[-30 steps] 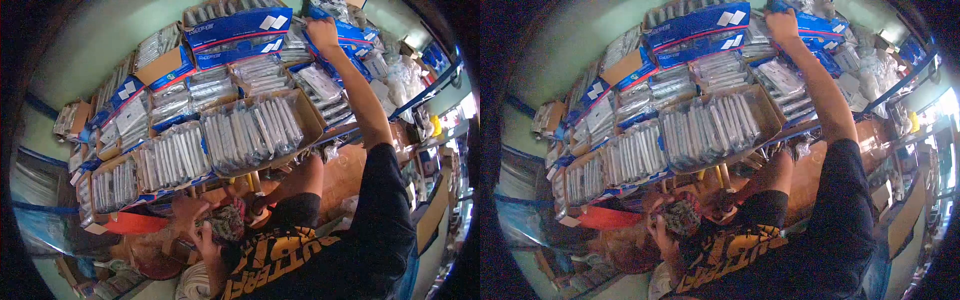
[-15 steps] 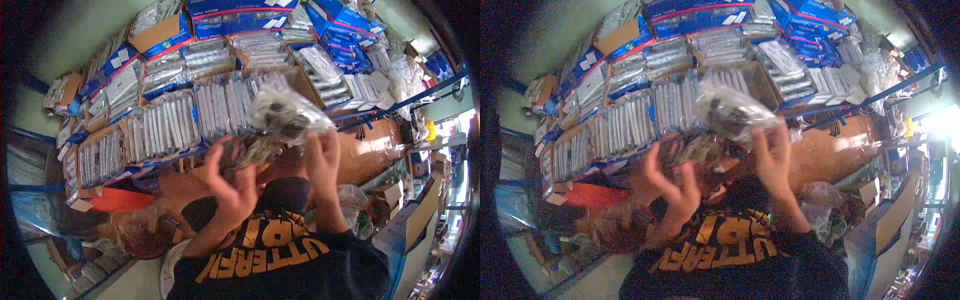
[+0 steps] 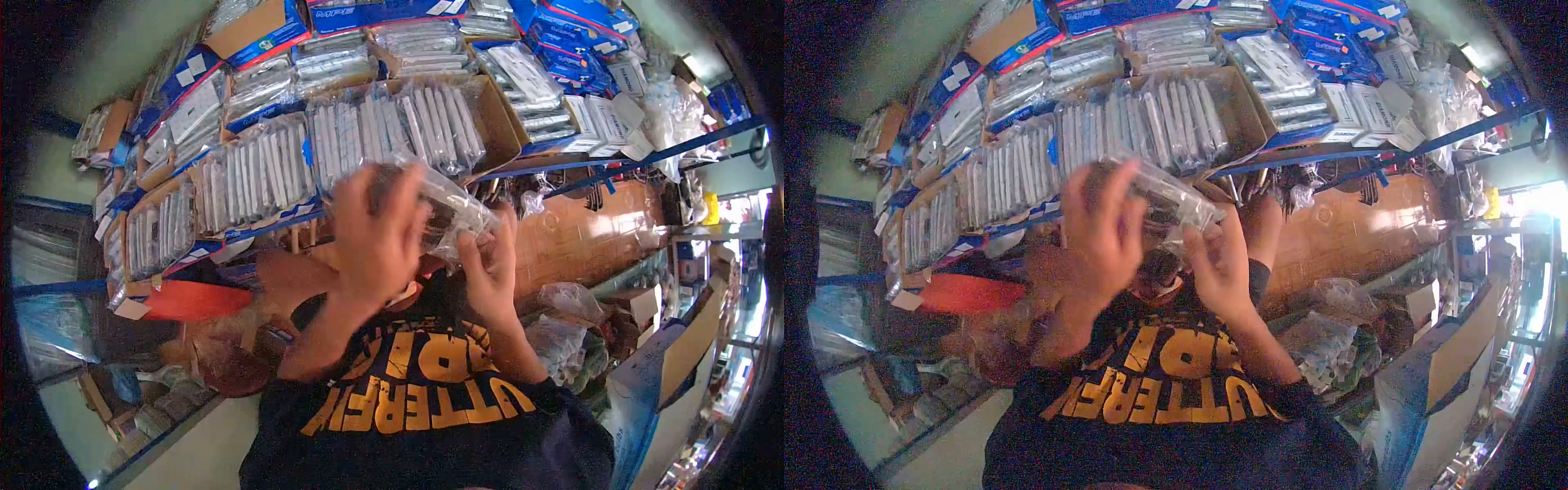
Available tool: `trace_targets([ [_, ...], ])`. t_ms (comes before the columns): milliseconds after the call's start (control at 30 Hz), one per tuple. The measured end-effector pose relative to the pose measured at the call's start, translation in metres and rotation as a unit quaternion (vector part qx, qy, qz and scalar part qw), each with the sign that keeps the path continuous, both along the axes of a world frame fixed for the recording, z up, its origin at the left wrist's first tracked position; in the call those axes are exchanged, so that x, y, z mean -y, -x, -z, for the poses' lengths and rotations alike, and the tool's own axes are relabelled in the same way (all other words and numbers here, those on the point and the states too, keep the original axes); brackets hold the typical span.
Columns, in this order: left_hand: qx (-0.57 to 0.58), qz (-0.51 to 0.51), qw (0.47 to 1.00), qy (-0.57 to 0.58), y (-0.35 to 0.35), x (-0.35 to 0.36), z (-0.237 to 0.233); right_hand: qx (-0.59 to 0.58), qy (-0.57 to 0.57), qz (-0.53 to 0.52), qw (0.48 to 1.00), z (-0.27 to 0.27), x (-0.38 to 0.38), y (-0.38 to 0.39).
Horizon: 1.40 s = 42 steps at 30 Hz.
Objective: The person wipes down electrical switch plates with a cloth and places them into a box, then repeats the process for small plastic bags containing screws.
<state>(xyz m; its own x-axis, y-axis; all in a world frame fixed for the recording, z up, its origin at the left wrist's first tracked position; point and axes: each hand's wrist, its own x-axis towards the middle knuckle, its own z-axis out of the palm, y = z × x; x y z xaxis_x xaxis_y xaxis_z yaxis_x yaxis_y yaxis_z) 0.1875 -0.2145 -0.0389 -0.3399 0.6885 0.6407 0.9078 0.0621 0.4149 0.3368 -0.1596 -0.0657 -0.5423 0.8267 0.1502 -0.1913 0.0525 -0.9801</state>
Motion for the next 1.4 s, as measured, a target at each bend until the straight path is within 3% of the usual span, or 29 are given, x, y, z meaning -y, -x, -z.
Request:
trace_targets([
  [67, -0.066, 0.004, 0.998, 0.013, -0.029, 0.011, 0.003, -0.018, 0.005, -0.002, 1.0, -0.001, -0.004, 0.005],
  [100, -0.101, 0.046, 0.993, 0.037, -0.041, 0.015, 0.008, 0.06, -0.148, 0.007, 0.987, -0.004, -0.008, 0.005],
  [200, -0.126, 0.08, 0.987, 0.064, -0.032, 0.016, 0.011, 0.124, -0.291, -0.031, 0.948, 0.0, -0.016, 0.002],
  [267, -0.118, 0.074, 0.988, 0.069, -0.011, 0.013, 0.009, 0.087, -0.05, -0.085, 0.991, 0.016, -0.01, 0.0],
  [333, -0.108, -0.003, 0.994, 0.02, 0.013, 0.011, 0.006, 0.222, -0.256, -0.026, 0.94, -0.013, -0.008, -0.002],
  [367, -0.108, -0.005, 0.994, 0.02, 0.025, 0.013, 0.004, 0.233, -0.269, -0.048, 0.933, -0.016, -0.007, -0.006],
  [433, 0.036, 0.058, 0.995, 0.066, 0.046, 0.022, 0.0, 0.242, -0.281, -0.068, 0.926, -0.017, -0.011, -0.013],
  [467, 0.035, 0.06, 0.995, 0.065, 0.049, 0.028, -0.002, 0.212, -0.271, -0.106, 0.933, -0.014, -0.017, -0.017],
  [533, 0.227, 0.269, 0.923, 0.156, 0.046, 0.042, -0.005, 0.181, -0.262, -0.141, 0.937, -0.006, -0.03, -0.016],
  [600, 0.237, 0.297, 0.905, 0.193, 0.032, 0.05, -0.003, -0.009, -0.225, -0.196, 0.954, 0.009, -0.044, -0.009],
  [667, 0.255, 0.318, 0.908, 0.096, 0.009, 0.048, 0.01, 0.0, -0.186, -0.201, 0.962, 0.016, -0.041, -0.005],
  [800, 0.252, 0.229, 0.939, 0.054, -0.024, 0.048, 0.015, -0.095, -0.03, -0.031, 0.995, 0.017, -0.013, 0.02],
  [867, 0.37, 0.146, 0.917, 0.019, -0.034, 0.048, 0.015, -0.067, -0.001, 0.118, 0.991, 0.012, 0.002, 0.025],
  [933, 0.349, 0.122, 0.929, 0.021, -0.034, 0.048, 0.015, -0.084, 0.014, 0.127, 0.988, -0.005, 0.013, 0.025],
  [967, 0.327, 0.099, 0.94, 0.024, -0.033, 0.047, 0.015, -0.029, 0.002, 0.032, 0.999, -0.025, 0.017, 0.018],
  [1000, 0.326, 0.101, 0.94, 0.024, -0.034, 0.047, 0.014, -0.019, -0.016, 0.032, 0.999, -0.017, 0.022, 0.017],
  [1067, 0.2, 0.16, 0.965, -0.047, -0.037, 0.046, 0.014, 0.001, -0.053, 0.033, 0.998, -0.002, 0.032, 0.016],
  [1100, 0.19, 0.179, 0.965, -0.023, -0.038, 0.047, 0.01, 0.01, -0.013, 0.009, 1.0, -0.003, 0.027, 0.015],
  [1133, 0.191, 0.183, 0.964, -0.024, -0.04, 0.048, 0.012, -0.047, 0.102, -0.032, 0.993, 0.011, 0.028, 0.013],
  [1167, 0.113, 0.151, 0.982, -0.032, -0.042, 0.048, 0.015, -0.1, 0.219, -0.057, 0.969, 0.026, 0.029, 0.01],
  [1200, 0.032, 0.116, 0.992, -0.043, -0.043, 0.047, 0.02, -0.101, 0.238, -0.124, 0.958, 0.023, 0.026, 0.005],
  [1300, 0.042, 0.049, 0.995, -0.078, -0.016, 0.038, 0.018, -0.05, 0.235, -0.202, 0.95, 0.024, 0.039, -0.002],
  [1400, 0.086, 0.062, 0.992, -0.067, -0.006, 0.035, 0.001, -0.116, 0.202, -0.21, 0.95, 0.012, 0.058, 0.004],
])
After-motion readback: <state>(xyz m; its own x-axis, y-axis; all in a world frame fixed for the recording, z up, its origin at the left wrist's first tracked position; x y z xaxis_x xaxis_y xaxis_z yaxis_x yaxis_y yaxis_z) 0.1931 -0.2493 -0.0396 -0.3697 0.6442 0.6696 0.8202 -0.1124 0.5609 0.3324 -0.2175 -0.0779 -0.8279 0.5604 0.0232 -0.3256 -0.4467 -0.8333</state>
